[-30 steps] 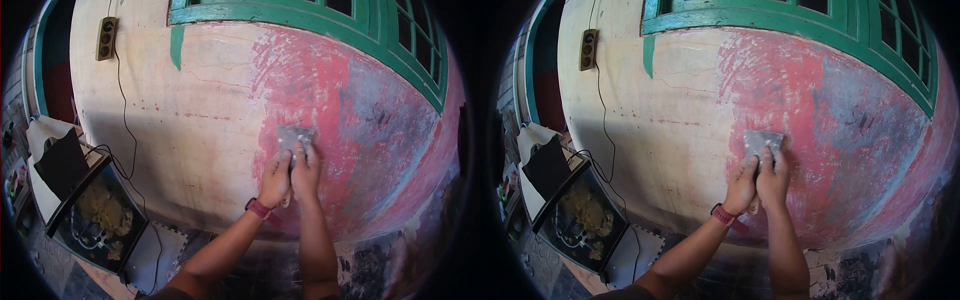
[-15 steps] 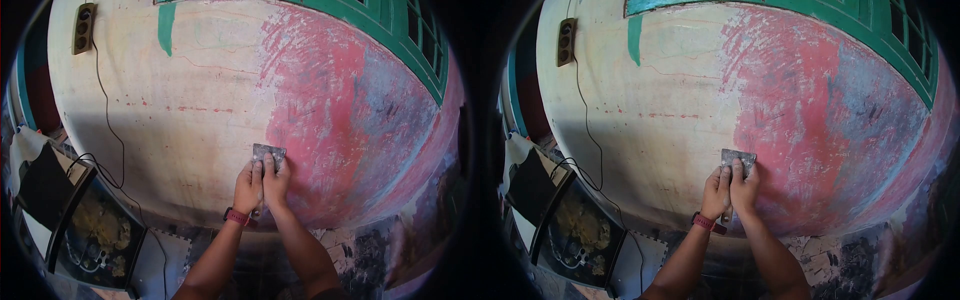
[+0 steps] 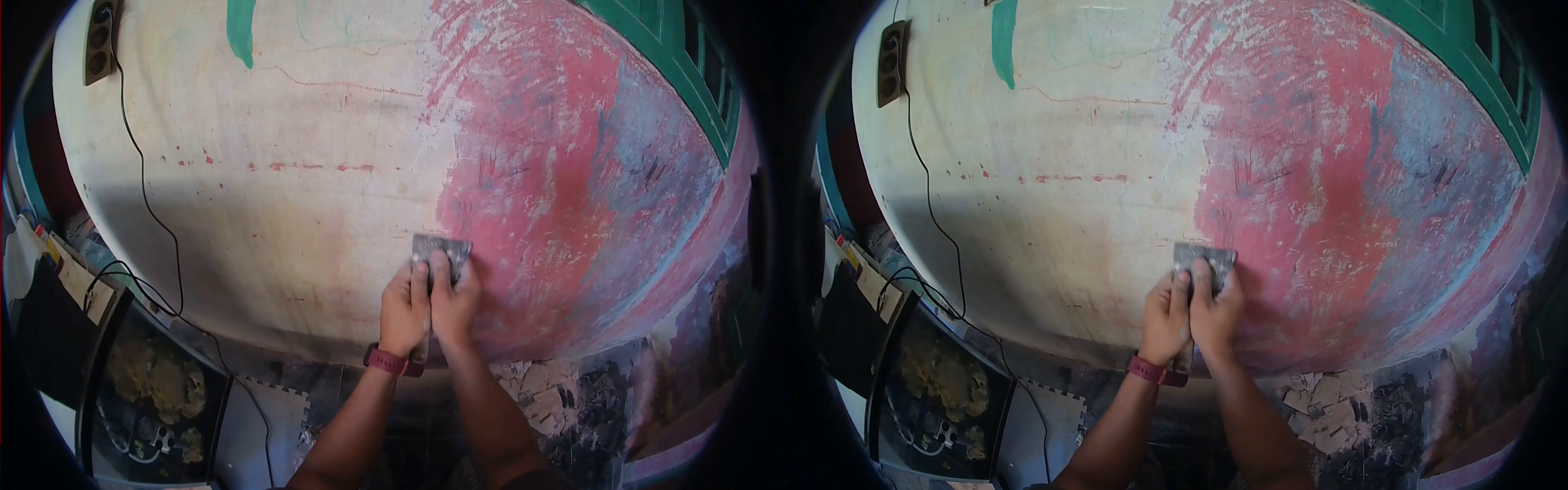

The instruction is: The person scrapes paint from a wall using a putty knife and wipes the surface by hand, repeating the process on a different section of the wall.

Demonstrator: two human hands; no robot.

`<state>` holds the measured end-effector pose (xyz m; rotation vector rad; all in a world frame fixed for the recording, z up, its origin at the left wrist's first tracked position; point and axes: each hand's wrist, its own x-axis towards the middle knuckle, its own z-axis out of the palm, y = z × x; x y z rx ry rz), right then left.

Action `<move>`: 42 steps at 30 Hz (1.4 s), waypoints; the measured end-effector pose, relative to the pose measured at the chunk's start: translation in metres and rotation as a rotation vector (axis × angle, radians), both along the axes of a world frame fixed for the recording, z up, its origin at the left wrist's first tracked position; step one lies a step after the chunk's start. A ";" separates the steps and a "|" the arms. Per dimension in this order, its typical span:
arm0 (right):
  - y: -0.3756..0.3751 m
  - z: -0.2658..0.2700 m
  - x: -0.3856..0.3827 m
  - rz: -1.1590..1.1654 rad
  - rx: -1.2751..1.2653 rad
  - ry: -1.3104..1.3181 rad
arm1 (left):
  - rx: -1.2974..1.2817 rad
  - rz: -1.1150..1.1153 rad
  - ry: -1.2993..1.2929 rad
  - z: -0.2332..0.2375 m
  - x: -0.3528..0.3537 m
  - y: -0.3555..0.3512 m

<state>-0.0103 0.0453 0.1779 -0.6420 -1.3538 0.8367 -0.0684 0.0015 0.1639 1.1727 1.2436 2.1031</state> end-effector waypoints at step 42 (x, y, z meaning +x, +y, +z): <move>0.000 0.054 -0.007 -0.019 -0.032 0.086 | 0.016 0.091 0.173 0.051 -0.019 0.010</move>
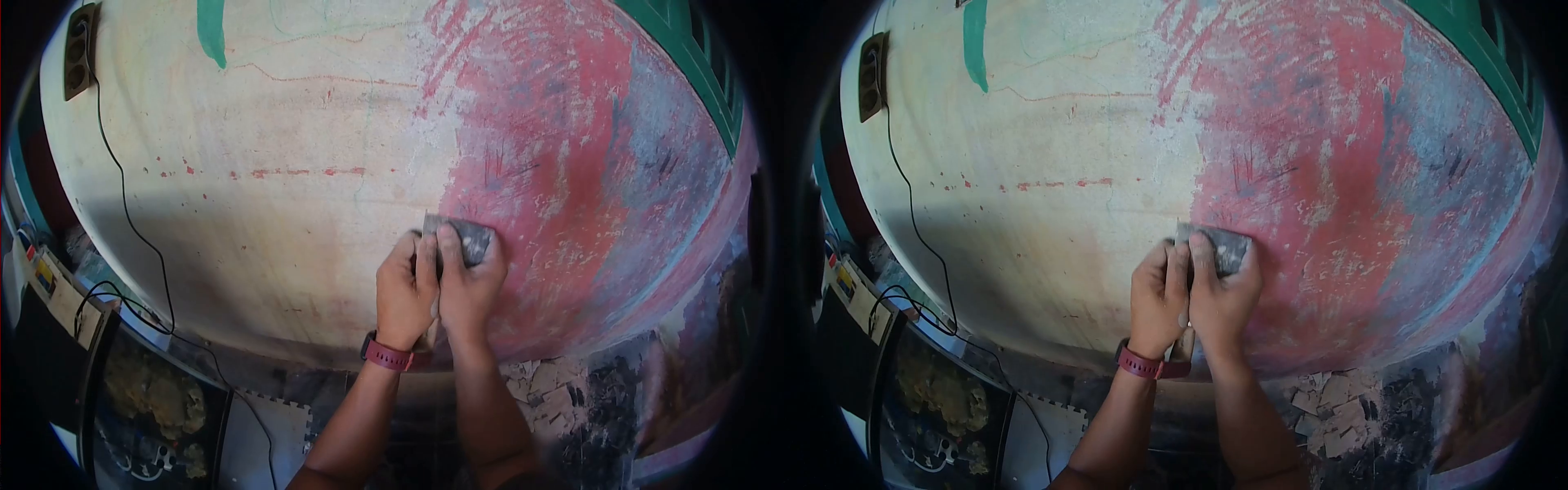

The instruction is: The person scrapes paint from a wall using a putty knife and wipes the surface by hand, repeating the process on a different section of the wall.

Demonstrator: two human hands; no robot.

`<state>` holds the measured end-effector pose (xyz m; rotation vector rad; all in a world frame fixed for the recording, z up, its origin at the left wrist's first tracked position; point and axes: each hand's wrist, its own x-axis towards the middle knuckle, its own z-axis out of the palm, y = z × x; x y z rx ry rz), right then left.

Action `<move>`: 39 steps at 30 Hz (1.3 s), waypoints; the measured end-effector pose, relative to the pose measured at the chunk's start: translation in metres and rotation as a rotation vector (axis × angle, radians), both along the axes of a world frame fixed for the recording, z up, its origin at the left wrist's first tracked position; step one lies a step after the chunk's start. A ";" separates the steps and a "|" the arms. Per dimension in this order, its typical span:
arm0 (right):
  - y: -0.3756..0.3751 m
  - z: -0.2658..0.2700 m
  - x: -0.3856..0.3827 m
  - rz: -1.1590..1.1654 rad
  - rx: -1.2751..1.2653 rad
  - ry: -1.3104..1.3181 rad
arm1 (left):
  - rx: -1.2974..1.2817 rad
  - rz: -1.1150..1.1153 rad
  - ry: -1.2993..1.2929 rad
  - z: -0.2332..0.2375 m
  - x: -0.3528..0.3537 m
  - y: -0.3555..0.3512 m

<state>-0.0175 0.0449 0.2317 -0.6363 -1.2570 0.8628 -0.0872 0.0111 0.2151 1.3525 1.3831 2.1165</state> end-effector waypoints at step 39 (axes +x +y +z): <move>0.001 -0.013 0.001 -0.035 0.063 -0.042 | 0.031 0.097 0.062 0.000 -0.002 0.007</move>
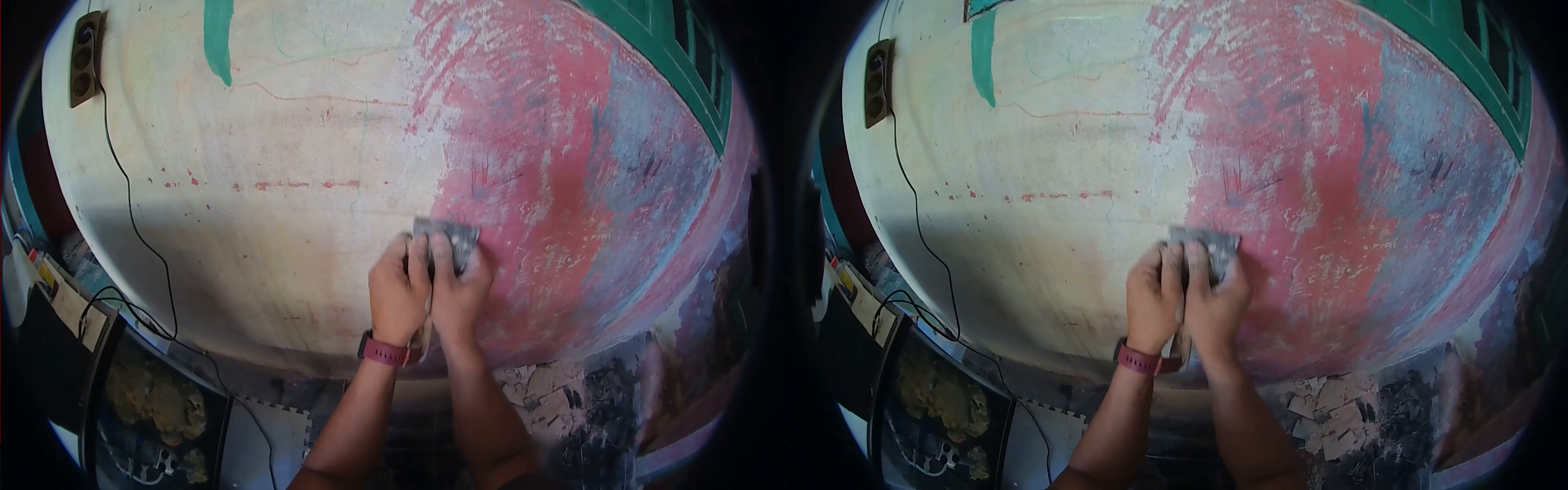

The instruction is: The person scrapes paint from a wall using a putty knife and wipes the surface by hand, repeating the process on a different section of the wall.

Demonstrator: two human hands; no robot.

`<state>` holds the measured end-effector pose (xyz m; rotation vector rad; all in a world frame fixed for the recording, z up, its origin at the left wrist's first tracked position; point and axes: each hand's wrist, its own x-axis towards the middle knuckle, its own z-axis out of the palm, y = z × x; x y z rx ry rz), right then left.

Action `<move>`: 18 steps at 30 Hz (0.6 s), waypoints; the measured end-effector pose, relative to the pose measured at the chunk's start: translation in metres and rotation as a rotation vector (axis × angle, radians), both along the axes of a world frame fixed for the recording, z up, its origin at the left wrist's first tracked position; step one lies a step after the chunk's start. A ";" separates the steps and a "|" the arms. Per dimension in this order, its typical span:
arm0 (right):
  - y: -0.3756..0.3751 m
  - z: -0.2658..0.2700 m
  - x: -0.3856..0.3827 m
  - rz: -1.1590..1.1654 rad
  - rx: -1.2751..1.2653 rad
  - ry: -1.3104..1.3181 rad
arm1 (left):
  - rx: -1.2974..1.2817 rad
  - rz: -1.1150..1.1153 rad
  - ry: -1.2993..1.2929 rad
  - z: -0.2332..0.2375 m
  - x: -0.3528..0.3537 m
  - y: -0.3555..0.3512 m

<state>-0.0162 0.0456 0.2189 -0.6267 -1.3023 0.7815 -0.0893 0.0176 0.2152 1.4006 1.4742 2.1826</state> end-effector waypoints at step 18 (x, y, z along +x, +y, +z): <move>-0.001 0.033 0.001 -0.016 -0.011 0.067 | 0.032 -0.093 -0.047 0.023 0.001 0.005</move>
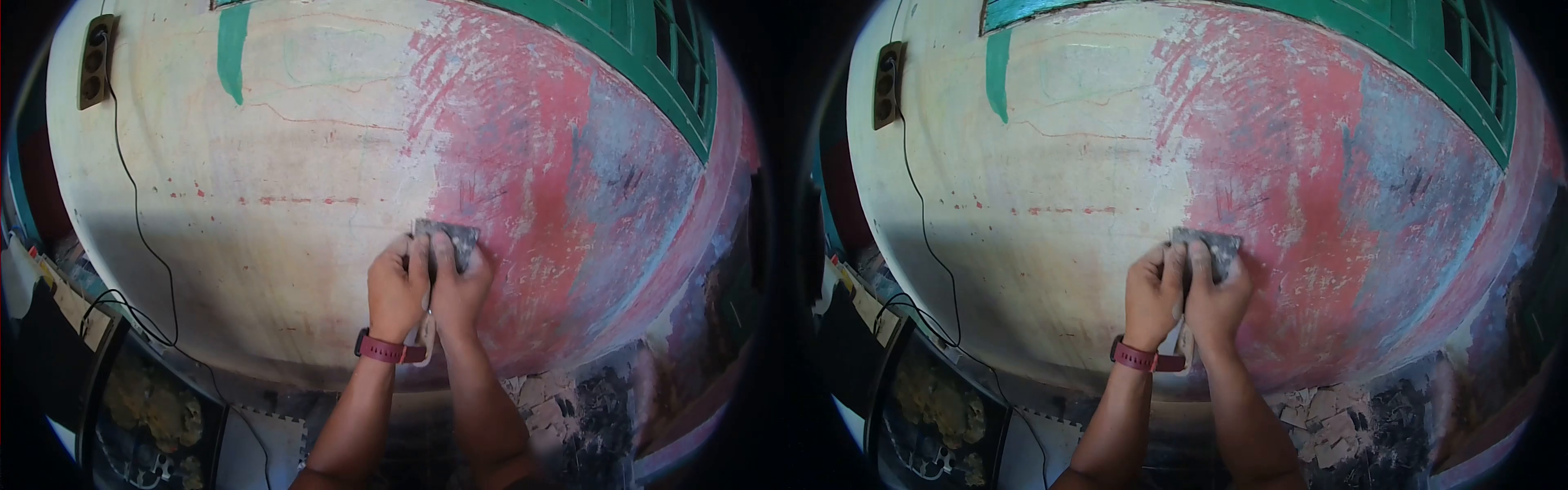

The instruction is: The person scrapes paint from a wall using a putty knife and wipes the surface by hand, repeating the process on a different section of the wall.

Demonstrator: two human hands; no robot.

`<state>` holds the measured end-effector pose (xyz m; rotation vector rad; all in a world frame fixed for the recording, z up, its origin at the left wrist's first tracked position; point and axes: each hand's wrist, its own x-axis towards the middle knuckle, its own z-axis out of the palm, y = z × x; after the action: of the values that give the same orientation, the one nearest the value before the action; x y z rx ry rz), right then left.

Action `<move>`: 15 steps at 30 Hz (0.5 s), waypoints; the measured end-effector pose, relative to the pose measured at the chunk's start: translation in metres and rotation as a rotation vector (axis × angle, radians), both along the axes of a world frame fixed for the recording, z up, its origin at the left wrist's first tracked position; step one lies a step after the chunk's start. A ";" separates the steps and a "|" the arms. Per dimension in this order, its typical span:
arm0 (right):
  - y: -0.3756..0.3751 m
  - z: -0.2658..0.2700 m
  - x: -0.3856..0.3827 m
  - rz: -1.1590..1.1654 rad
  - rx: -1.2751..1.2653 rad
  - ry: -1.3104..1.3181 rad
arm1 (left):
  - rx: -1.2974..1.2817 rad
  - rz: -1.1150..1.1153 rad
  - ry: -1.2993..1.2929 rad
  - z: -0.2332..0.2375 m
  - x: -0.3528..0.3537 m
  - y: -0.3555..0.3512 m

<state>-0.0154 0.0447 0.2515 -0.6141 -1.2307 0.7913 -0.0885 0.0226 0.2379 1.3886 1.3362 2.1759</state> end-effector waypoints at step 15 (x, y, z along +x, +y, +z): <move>0.007 -0.022 0.007 0.053 -0.035 -0.027 | -0.059 0.152 0.052 -0.013 0.010 -0.002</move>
<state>-0.0079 0.0519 0.2291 -0.6246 -1.2644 0.8525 -0.0786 0.0203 0.2247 1.3715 1.5594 2.1880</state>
